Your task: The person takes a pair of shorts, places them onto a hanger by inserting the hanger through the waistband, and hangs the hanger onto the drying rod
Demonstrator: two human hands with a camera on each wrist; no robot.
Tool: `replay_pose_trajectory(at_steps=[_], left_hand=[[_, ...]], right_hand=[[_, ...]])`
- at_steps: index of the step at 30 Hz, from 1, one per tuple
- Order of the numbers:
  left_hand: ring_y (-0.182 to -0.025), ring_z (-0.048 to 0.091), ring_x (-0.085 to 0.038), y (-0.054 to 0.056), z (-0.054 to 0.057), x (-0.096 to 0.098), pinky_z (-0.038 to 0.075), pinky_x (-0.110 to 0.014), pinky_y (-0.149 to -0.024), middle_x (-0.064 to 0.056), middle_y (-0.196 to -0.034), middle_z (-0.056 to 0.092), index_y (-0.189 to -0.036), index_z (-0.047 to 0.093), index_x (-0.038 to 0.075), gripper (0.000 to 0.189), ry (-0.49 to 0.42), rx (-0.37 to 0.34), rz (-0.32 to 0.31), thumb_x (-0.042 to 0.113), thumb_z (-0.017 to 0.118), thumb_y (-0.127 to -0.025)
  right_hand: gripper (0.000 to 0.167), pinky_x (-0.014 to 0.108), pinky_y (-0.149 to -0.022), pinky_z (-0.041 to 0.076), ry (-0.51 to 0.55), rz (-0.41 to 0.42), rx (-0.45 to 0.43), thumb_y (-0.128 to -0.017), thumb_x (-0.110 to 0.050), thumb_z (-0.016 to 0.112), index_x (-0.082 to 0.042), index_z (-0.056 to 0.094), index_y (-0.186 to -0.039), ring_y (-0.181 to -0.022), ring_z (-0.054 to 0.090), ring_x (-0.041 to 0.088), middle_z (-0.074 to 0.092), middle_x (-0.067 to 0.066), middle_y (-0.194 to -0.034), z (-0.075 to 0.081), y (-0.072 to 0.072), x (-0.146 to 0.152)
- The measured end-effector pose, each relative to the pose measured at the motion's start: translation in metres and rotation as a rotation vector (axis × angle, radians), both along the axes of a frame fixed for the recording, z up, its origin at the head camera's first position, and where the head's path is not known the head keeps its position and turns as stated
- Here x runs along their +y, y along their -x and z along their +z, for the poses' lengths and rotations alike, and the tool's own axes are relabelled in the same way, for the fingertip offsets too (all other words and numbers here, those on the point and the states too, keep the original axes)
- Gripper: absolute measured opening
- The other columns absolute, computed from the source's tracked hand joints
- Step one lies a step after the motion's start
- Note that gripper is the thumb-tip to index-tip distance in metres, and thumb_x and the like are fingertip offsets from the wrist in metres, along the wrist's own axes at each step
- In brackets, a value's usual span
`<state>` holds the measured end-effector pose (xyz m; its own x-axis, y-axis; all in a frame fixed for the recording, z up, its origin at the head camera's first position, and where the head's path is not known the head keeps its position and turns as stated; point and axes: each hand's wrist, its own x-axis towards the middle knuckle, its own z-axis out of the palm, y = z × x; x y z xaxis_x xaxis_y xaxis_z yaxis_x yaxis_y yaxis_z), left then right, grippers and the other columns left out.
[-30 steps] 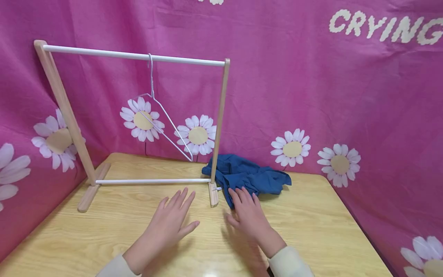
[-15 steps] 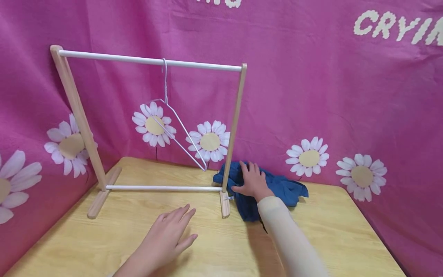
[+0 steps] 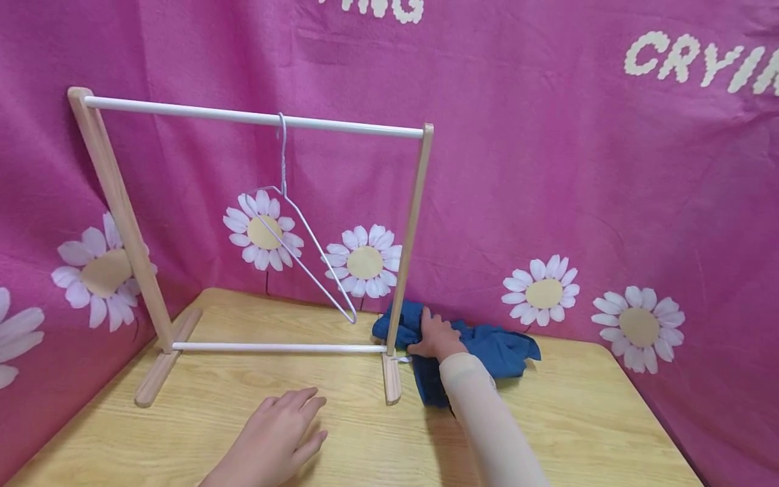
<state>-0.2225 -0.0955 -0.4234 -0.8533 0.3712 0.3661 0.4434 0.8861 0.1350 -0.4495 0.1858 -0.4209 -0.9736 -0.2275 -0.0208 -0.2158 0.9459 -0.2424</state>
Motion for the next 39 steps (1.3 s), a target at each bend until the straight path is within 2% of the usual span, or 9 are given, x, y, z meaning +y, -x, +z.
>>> replay_pose_trajectory(at_steps=[5,8,11,16,19,24,32,35,39], left_hand=[[-0.118,0.062,-0.032,0.000,0.003,0.000,0.051,-0.053,-0.094,-0.016,-0.129,0.065,-0.120,0.067,0.004,0.042,0.013,-0.013,0.002,0.034,0.071,-0.091],[-0.118,0.062,-0.031,-0.002,0.005,0.000,0.051,-0.051,-0.093,-0.015,-0.129,0.065,-0.120,0.068,0.004,0.041,0.021,-0.006,0.004,0.034,0.070,-0.091],[-0.117,0.063,-0.030,-0.004,0.006,0.002,0.052,-0.048,-0.092,-0.014,-0.128,0.066,-0.119,0.068,0.005,0.040,0.031,0.023,-0.008,0.034,0.070,-0.092],[-0.117,0.063,-0.030,-0.006,0.010,0.008,0.052,-0.047,-0.093,-0.015,-0.128,0.066,-0.118,0.069,0.005,0.039,0.034,0.046,-0.030,0.034,0.070,-0.092],[-0.118,0.062,-0.030,-0.008,0.013,0.010,0.052,-0.048,-0.094,-0.016,-0.129,0.066,-0.118,0.069,0.005,0.040,0.040,0.045,-0.028,0.034,0.071,-0.091],[-0.117,0.063,-0.031,-0.012,0.015,0.011,0.054,-0.047,-0.093,-0.015,-0.127,0.066,-0.116,0.069,0.006,0.039,0.060,0.074,-0.040,0.034,0.073,-0.090],[-0.115,0.065,-0.031,-0.004,0.019,0.020,0.055,-0.048,-0.090,-0.016,-0.126,0.067,-0.116,0.070,0.006,0.039,0.073,0.082,-0.083,0.035,0.073,-0.089],[-0.112,0.066,-0.031,0.000,0.021,0.021,0.056,-0.048,-0.089,-0.015,-0.123,0.069,-0.113,0.071,0.007,0.037,0.030,0.086,-0.085,0.033,0.076,-0.088],[-0.113,0.066,-0.034,0.001,0.024,0.022,0.054,-0.052,-0.092,-0.016,-0.123,0.069,-0.114,0.071,0.005,0.036,-0.083,0.055,-0.090,0.030,0.076,-0.088]], right_hand=[[0.078,0.058,-0.096,0.050,0.000,0.057,0.106,-0.083,-0.025,0.082,0.015,0.041,-0.137,-0.112,0.062,0.050,0.063,0.033,-0.117,-0.006,0.004,0.003],[0.054,0.055,-0.088,0.054,0.010,0.089,0.167,-0.082,-0.021,0.081,0.011,0.054,-0.116,-0.096,0.067,0.045,0.067,0.025,-0.098,-0.004,0.000,0.008],[0.040,0.055,-0.081,0.055,0.036,0.097,0.197,-0.082,-0.018,0.079,0.007,0.057,-0.104,-0.088,0.067,0.043,0.065,0.021,-0.089,0.001,-0.006,0.019],[0.048,0.057,-0.084,0.055,0.072,0.076,0.242,-0.083,-0.017,0.079,0.010,0.055,-0.114,-0.095,0.067,0.046,0.067,0.027,-0.097,0.018,-0.018,0.037],[0.054,0.059,-0.086,0.054,0.077,0.093,0.281,-0.084,-0.017,0.079,0.012,0.052,-0.121,-0.097,0.067,0.050,0.067,0.032,-0.102,0.029,-0.026,0.043],[0.049,0.060,-0.080,0.055,0.083,0.142,0.365,-0.085,-0.014,0.078,0.013,0.053,-0.118,-0.089,0.068,0.050,0.067,0.032,-0.094,0.047,-0.044,0.048],[0.038,0.054,-0.072,0.056,0.184,0.184,0.484,-0.083,-0.008,0.079,0.008,0.055,-0.107,-0.070,0.063,0.036,0.064,0.021,-0.079,0.083,-0.075,0.062],[0.039,0.053,-0.072,0.057,0.240,0.210,0.510,-0.082,-0.006,0.080,0.008,0.055,-0.107,-0.068,0.061,0.032,0.064,0.019,-0.078,0.089,-0.091,0.062],[0.041,0.052,-0.072,0.057,0.329,0.244,0.524,-0.082,-0.005,0.080,0.007,0.055,-0.111,-0.068,0.060,0.029,0.065,0.018,-0.080,0.091,-0.110,0.057]])
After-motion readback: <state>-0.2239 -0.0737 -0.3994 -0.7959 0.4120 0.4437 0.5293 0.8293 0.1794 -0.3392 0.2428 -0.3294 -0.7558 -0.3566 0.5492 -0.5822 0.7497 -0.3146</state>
